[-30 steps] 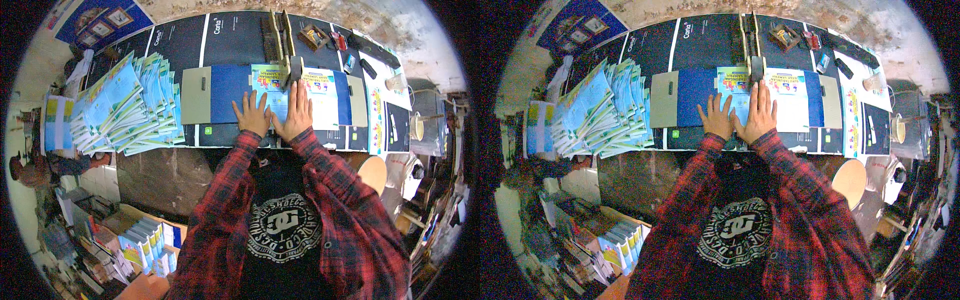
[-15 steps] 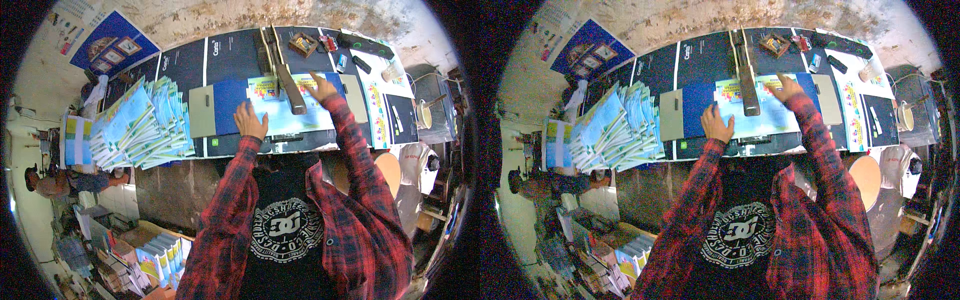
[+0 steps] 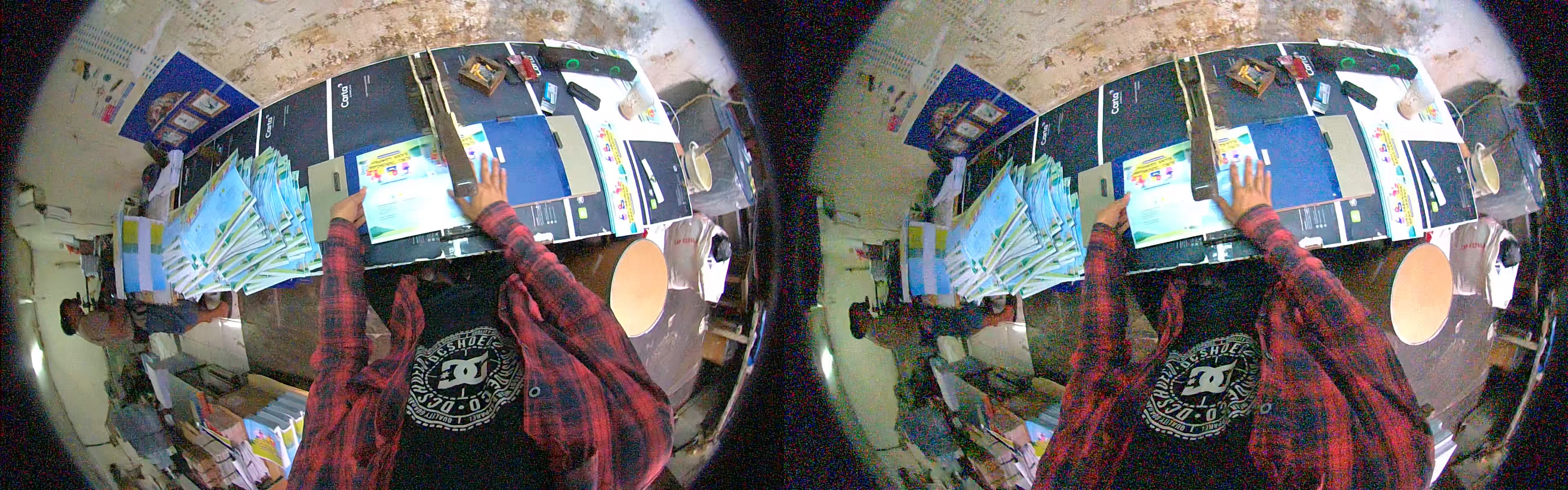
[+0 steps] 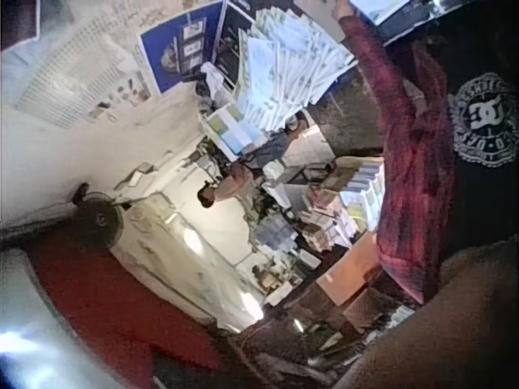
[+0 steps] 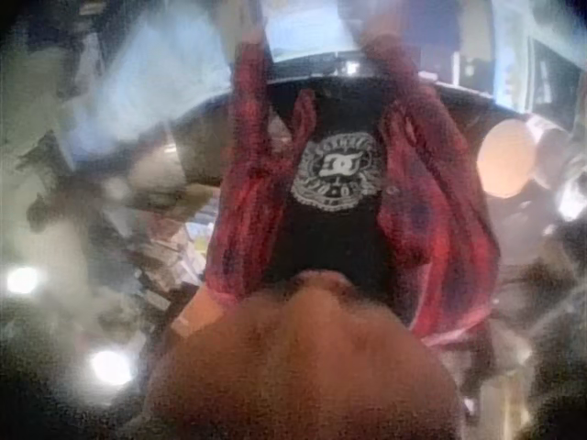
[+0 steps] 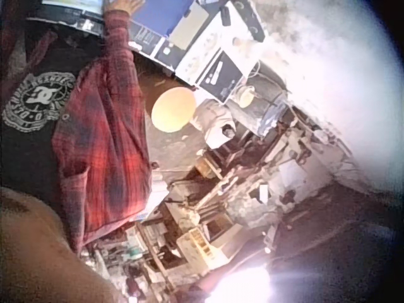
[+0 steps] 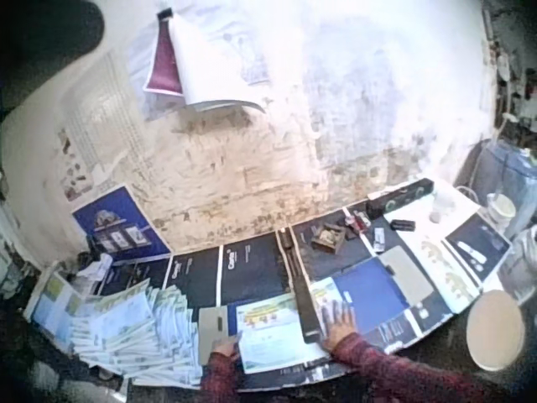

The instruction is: The person operates a manual book binding machine to fold the covers of a stack of books. They place each book on the machine's base, pull down the lever to crease the spine, and then move the finished book to a separate pile. The process is repeated for multiple books in a continuous workflow.

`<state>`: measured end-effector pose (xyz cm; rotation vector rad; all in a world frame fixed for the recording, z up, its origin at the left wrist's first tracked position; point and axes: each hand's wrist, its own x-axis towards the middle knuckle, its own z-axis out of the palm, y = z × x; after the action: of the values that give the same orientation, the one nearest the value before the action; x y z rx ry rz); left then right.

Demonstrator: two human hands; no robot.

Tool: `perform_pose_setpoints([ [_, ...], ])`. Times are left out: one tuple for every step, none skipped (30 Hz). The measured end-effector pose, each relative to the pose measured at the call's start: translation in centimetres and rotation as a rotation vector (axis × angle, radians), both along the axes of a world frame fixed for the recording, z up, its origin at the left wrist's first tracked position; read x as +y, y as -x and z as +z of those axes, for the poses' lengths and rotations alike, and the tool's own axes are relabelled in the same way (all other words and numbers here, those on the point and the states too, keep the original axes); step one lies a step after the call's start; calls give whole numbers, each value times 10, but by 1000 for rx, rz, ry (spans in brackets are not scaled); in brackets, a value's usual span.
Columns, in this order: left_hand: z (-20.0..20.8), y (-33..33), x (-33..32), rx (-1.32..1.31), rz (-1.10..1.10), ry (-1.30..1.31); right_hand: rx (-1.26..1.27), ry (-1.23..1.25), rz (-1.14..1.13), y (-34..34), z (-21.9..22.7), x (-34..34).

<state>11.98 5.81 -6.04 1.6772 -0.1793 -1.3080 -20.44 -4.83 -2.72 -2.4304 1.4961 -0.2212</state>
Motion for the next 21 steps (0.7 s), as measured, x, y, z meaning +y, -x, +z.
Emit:
perform_pose_setpoints([
  [29, 11, -7, -151, -11, -133, -27, 20, -20, -2, -7, 0],
  [34, 13, -3, -150, 3, -118, -59, 40, -4, -9, -9, 3],
  [38, 16, -2, -149, 14, -104, -53, 48, -15, -10, -11, 3],
  [40, 17, 1, -146, 30, -91, -45, 53, -20, -12, -8, 5],
  [32, 9, 4, -112, 8, -93, -36, 61, -16, -14, -2, 7],
  [22, 4, 8, -116, 37, -91, -8, 57, -16, -14, 4, 7],
  [24, 16, 2, -112, 48, -85, 30, 56, -34, -7, 6, 3],
  [27, 26, -4, -108, 58, -79, 68, 55, -52, 0, 7, 0],
  [23, 27, -9, -127, 70, -75, 59, 73, -42, 5, 4, -3],
  [22, 26, -10, -123, 60, -88, 62, 69, -31, 7, 5, -4],
  [22, 23, -10, -119, 50, -102, 64, 65, -20, 8, 6, -4],
  [21, 21, -9, -115, 42, -116, 65, 61, -7, 10, 7, -4],
  [20, 20, -8, -119, 38, -94, 60, 58, -12, 8, 8, -4],
  [19, 19, -7, -124, 36, -72, 54, 55, -15, 8, 9, -3],
  [17, 19, -5, -129, 36, -50, 47, 51, -16, 7, 11, -2],
  [24, 26, -8, -123, 32, -51, 53, 42, -25, 8, 10, -3],
  [41, 38, -13, -116, 26, -52, 61, 32, -35, 10, 9, -4],
  [52, 44, -14, -109, 24, -51, 67, 26, -43, 11, 10, -5],
  [50, 40, -13, -91, 45, -73, 65, 18, -40, 11, 10, -5],
  [46, 36, -12, -91, 34, -71, 74, 23, -34, 10, 10, -5],
  [43, 33, -11, -92, 23, -70, 84, 28, -28, 10, 10, -4],
])
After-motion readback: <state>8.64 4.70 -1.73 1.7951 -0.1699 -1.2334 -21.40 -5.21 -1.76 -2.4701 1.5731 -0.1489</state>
